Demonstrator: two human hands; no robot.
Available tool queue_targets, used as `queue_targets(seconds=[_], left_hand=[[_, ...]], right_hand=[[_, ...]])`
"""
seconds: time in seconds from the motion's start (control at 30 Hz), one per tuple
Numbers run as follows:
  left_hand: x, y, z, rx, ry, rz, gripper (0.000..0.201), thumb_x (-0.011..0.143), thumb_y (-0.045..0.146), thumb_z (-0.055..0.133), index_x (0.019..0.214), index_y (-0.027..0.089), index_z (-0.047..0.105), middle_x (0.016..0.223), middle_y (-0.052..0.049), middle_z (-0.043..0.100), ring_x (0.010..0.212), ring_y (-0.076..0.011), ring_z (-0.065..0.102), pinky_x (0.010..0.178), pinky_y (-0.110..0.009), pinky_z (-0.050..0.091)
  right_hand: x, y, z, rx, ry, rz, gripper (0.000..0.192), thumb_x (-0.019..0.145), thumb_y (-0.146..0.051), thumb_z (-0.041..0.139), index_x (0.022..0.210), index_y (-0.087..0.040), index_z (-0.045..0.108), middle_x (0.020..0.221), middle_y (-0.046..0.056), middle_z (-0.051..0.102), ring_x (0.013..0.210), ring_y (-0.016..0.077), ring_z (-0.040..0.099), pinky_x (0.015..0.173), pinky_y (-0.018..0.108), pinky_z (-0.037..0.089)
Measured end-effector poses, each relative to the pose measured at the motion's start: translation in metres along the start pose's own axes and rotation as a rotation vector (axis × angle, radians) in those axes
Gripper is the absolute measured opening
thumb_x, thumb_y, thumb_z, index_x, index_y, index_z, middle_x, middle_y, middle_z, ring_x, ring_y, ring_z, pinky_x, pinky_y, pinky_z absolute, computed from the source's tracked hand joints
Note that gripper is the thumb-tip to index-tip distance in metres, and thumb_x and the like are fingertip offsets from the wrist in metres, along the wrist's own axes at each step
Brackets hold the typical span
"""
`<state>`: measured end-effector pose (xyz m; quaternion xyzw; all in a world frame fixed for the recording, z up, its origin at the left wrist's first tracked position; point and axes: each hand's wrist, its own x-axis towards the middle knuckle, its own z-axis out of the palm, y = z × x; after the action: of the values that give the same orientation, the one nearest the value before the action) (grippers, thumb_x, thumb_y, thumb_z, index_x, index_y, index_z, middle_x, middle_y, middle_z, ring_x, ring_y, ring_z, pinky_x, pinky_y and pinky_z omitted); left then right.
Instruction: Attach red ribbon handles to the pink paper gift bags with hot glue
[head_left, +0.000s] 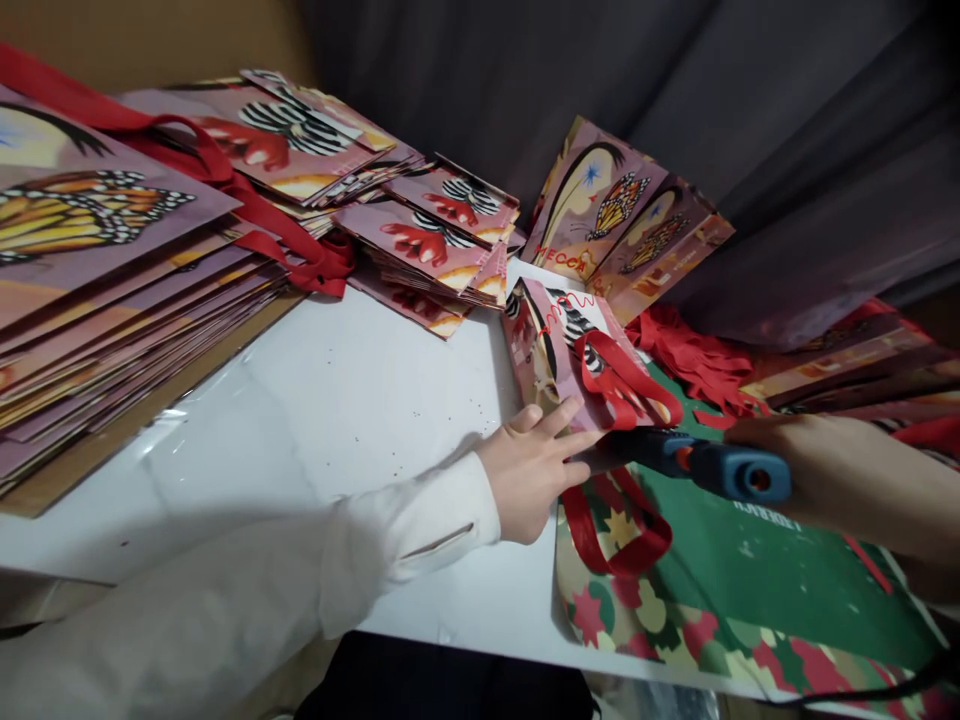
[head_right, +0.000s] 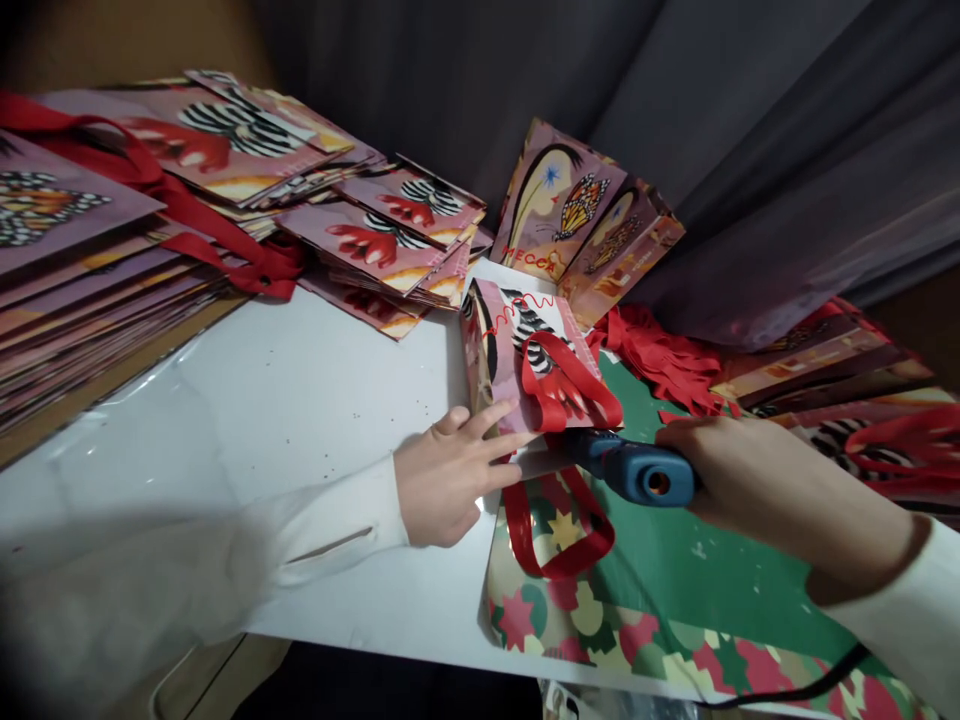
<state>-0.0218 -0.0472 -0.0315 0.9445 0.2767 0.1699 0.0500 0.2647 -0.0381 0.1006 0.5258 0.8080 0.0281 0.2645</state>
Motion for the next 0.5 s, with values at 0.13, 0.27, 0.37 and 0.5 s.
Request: queue_targets(seconds=[0.13,0.27,0.37,0.5], left_hand=[[0.0,0.0,0.0,-0.023,-0.005,-0.005,0.046,0.076,0.027,0.057,0.121,0.023,0.061,0.146,-0.003,0.047,0.14,-0.0328,0.021,0.101,-0.045,0.025],[0.001,0.001,0.001,-0.039,-0.021,-0.007,0.056,0.075,0.027,0.057,0.131,0.024,0.054,0.148,-0.002,0.044,0.14,-0.0341,0.021,0.101,-0.045,0.025],[0.001,0.002,0.001,-0.05,-0.011,-0.011,0.064,0.073,0.026,0.058,0.136,0.025,0.049,0.148,-0.002,0.044,0.141,-0.0339,0.018,0.102,-0.044,0.025],[0.0,0.002,0.002,-0.051,0.002,-0.007,0.063,0.073,0.026,0.059,0.135,0.025,0.051,0.147,-0.002,0.045,0.142,-0.0337,0.016,0.102,-0.044,0.026]], right_hand=[[0.006,-0.011,-0.012,-0.067,-0.04,0.026,0.013,0.073,-0.019,0.055,0.073,-0.028,0.064,0.066,0.0,0.067,0.059,0.0205,0.066,0.055,0.03,0.038],[0.012,-0.02,-0.019,-0.143,-0.033,0.01,0.014,0.074,-0.019,0.053,0.071,-0.027,0.064,0.064,0.002,0.068,0.057,0.0229,0.066,0.053,0.032,0.034],[0.016,-0.027,-0.024,-0.175,-0.05,-0.005,0.017,0.076,-0.019,0.05,0.071,-0.026,0.065,0.065,0.003,0.069,0.058,0.0239,0.067,0.053,0.031,0.033],[0.02,-0.038,-0.031,-0.227,-0.072,-0.002,0.021,0.078,-0.018,0.047,0.073,-0.024,0.067,0.065,0.006,0.069,0.059,0.0253,0.068,0.053,0.032,0.032]])
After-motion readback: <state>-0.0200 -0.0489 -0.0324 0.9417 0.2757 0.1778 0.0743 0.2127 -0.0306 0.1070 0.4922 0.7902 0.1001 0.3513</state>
